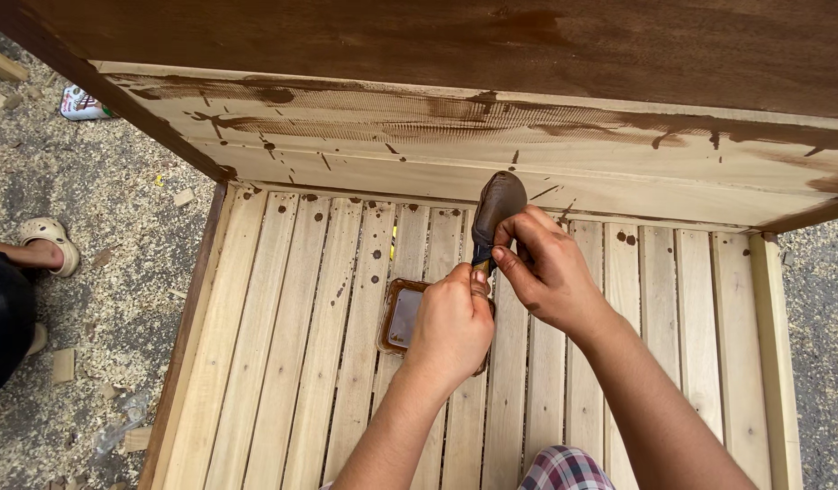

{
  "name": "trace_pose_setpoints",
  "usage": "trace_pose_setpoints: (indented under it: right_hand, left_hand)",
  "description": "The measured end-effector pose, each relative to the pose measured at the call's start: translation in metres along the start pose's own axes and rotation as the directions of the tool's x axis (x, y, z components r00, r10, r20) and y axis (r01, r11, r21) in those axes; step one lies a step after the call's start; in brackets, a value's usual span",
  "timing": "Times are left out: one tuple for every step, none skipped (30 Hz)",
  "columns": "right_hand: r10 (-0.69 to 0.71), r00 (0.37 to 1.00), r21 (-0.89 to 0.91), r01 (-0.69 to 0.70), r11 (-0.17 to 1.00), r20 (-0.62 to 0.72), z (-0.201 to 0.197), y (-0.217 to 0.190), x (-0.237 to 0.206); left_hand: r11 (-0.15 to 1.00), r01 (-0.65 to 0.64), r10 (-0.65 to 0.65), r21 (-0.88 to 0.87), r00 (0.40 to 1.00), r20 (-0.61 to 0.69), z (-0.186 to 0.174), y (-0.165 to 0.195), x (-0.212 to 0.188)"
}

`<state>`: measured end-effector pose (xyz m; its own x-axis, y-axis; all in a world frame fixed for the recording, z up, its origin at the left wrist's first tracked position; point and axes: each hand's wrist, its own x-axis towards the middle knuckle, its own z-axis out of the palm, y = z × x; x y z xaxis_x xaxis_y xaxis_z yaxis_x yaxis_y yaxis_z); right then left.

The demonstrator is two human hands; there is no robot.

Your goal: The person applies a dark brown stain to a wooden bench using a paintbrush. They dip the brush into a container of stain and systematically cover the side frame, legs, and underside of the bench.

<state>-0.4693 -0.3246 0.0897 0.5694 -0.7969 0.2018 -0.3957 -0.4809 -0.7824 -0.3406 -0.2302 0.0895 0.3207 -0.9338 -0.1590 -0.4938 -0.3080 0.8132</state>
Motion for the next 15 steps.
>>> trace_pose_setpoints:
  right_hand:
    - [-0.014, 1.0, 0.002, 0.014, 1.0, 0.001, 0.002, 0.001, 0.0]
    - [-0.029, 1.0, 0.006, 0.029, 1.0, 0.001, 0.003, 0.002, 0.001]
    - [-0.027, 1.0, -0.001, 0.027, 1.0, 0.002, 0.005, 0.003, 0.001]
    - [-0.026, 1.0, -0.008, 0.026, 1.0, 0.003, 0.006, 0.003, 0.002]
    - [-0.025, 1.0, -0.016, 0.025, 1.0, 0.002, 0.007, 0.003, 0.003]
    - [-0.033, 0.999, -0.018, 0.032, 0.999, -0.022, 0.008, 0.003, 0.003]
    - [-0.038, 0.998, -0.019, 0.037, 0.999, -0.045, 0.009, 0.002, 0.004]
    - [-0.044, 0.997, -0.023, 0.042, 0.999, -0.068, 0.01, 0.001, 0.004]
    - [0.043, 0.992, 0.008, -0.042, 0.999, -0.119, 0.01, 0.0, 0.005]
    - [0.13, 0.978, 0.043, -0.125, 0.991, -0.166, 0.01, -0.001, 0.005]
    - [0.218, 0.954, 0.083, -0.205, 0.975, -0.207, 0.01, -0.003, 0.004]
    - [0.29, 0.943, 0.123, -0.271, 0.955, -0.166, 0.01, -0.004, 0.004]
    - [0.358, 0.925, 0.161, -0.338, 0.927, -0.123, 0.01, -0.006, 0.003]
    - [0.422, 0.903, 0.196, -0.402, 0.895, -0.077, 0.01, -0.008, 0.002]
    - [0.415, 0.906, 0.094, -0.407, 0.908, -0.087, 0.01, -0.009, 0.001]
  left_hand:
    - [1.0, -0.02, 0.02, 0.004, 1.0, -0.008, 0.001, -0.003, 0.001]
    - [0.999, -0.04, 0.04, 0.009, 0.999, -0.017, 0.002, -0.006, 0.002]
    - [0.999, -0.045, 0.045, 0.0, 0.999, -0.025, 0.002, -0.008, 0.002]
    - [0.999, -0.051, 0.051, -0.01, 0.998, -0.032, 0.002, -0.01, 0.003]
    - [0.998, -0.059, 0.058, -0.019, 0.997, -0.041, 0.002, -0.011, 0.003]
    - [0.997, -0.051, 0.048, -0.054, 0.998, -0.048, 0.001, -0.012, 0.003]
    - [0.995, -0.042, 0.037, -0.088, 0.998, -0.053, 0.0, -0.012, 0.003]
    - [0.992, -0.033, 0.026, -0.125, 0.998, -0.058, 0.0, -0.012, 0.003]
    - [0.992, -0.037, 0.03, -0.124, 0.998, -0.063, -0.001, -0.012, 0.003]
    - [0.991, -0.041, 0.033, -0.124, 0.997, -0.069, -0.001, -0.011, 0.002]
    - [0.992, -0.043, 0.034, -0.122, 0.997, -0.075, -0.001, -0.011, 0.001]
    - [0.993, -0.053, 0.044, -0.103, 0.995, -0.084, -0.001, -0.011, 0.0]
    - [0.995, -0.063, 0.055, -0.082, 0.994, -0.092, -0.001, -0.012, -0.001]
    - [0.995, -0.075, 0.069, -0.061, 0.993, -0.101, -0.001, -0.013, -0.001]
    - [0.999, -0.031, 0.029, -0.022, 0.996, -0.084, -0.001, -0.014, -0.002]
